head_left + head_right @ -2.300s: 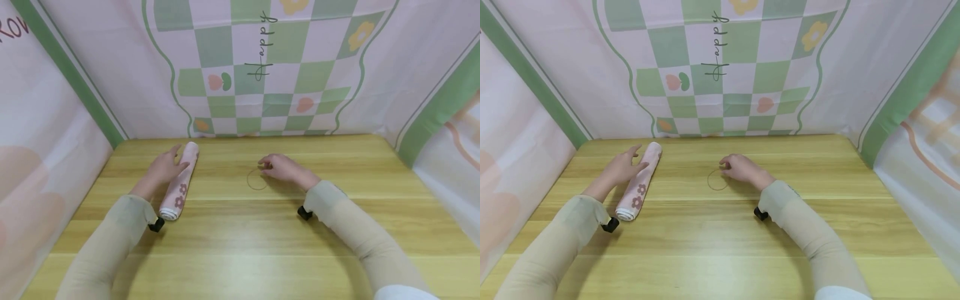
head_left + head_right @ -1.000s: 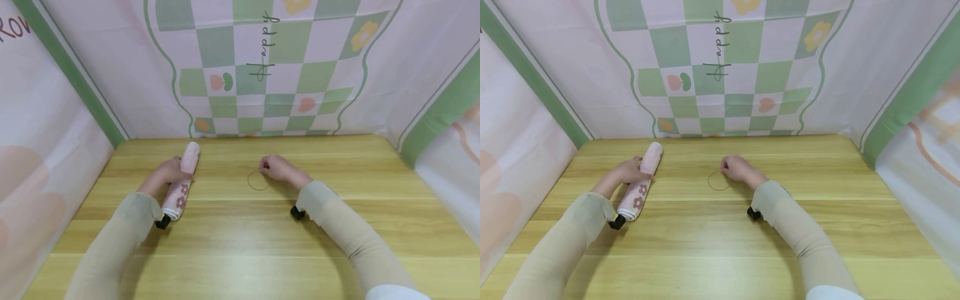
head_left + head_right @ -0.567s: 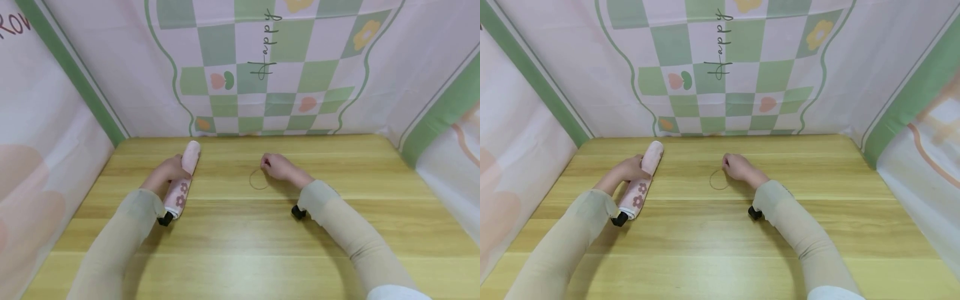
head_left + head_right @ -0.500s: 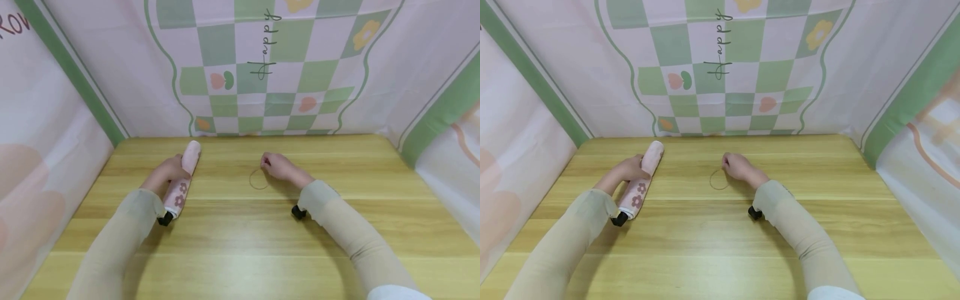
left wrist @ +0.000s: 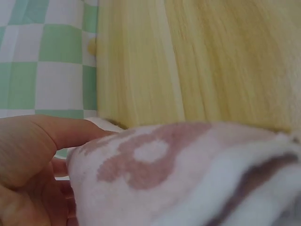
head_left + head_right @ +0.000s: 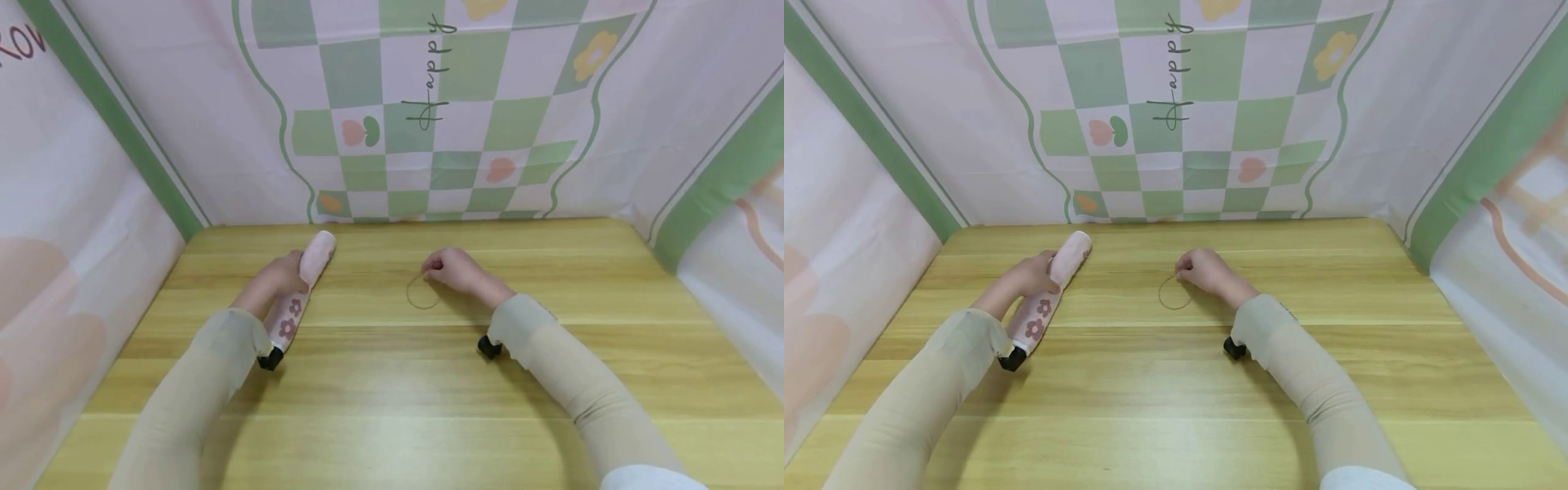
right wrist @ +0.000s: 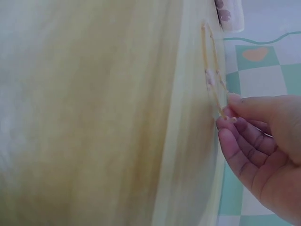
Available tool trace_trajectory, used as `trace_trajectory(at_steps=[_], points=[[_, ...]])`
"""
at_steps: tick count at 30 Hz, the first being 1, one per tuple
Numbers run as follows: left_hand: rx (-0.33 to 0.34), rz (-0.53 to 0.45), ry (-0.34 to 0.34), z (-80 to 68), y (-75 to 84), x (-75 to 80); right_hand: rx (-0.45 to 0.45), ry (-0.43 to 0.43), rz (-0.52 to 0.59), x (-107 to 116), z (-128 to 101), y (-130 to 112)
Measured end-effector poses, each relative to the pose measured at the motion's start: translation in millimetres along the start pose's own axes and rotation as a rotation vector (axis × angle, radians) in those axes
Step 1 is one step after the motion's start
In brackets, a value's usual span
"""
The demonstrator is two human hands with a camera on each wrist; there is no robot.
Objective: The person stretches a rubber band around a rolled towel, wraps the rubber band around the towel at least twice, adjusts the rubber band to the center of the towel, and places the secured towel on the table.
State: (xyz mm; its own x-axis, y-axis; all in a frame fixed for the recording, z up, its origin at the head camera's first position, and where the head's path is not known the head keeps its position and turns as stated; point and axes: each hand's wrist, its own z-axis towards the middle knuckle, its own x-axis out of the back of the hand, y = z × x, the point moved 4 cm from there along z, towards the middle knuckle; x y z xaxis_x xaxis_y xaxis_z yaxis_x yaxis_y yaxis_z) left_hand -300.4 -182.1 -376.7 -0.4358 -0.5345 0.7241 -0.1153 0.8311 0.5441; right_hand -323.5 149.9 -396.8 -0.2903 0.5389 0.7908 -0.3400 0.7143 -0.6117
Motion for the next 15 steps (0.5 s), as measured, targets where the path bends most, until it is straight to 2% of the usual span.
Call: trace_trajectory(at_steps=[8,15], points=[[-0.019,0.096,0.054,-1.9,2.6,5.0,-0.009,0.019,0.097,3.0,-3.4,-1.7],[-0.040,0.117,0.072,-3.6,4.1,8.3,-0.012,0.031,0.123,6.2,-3.7,-4.6]])
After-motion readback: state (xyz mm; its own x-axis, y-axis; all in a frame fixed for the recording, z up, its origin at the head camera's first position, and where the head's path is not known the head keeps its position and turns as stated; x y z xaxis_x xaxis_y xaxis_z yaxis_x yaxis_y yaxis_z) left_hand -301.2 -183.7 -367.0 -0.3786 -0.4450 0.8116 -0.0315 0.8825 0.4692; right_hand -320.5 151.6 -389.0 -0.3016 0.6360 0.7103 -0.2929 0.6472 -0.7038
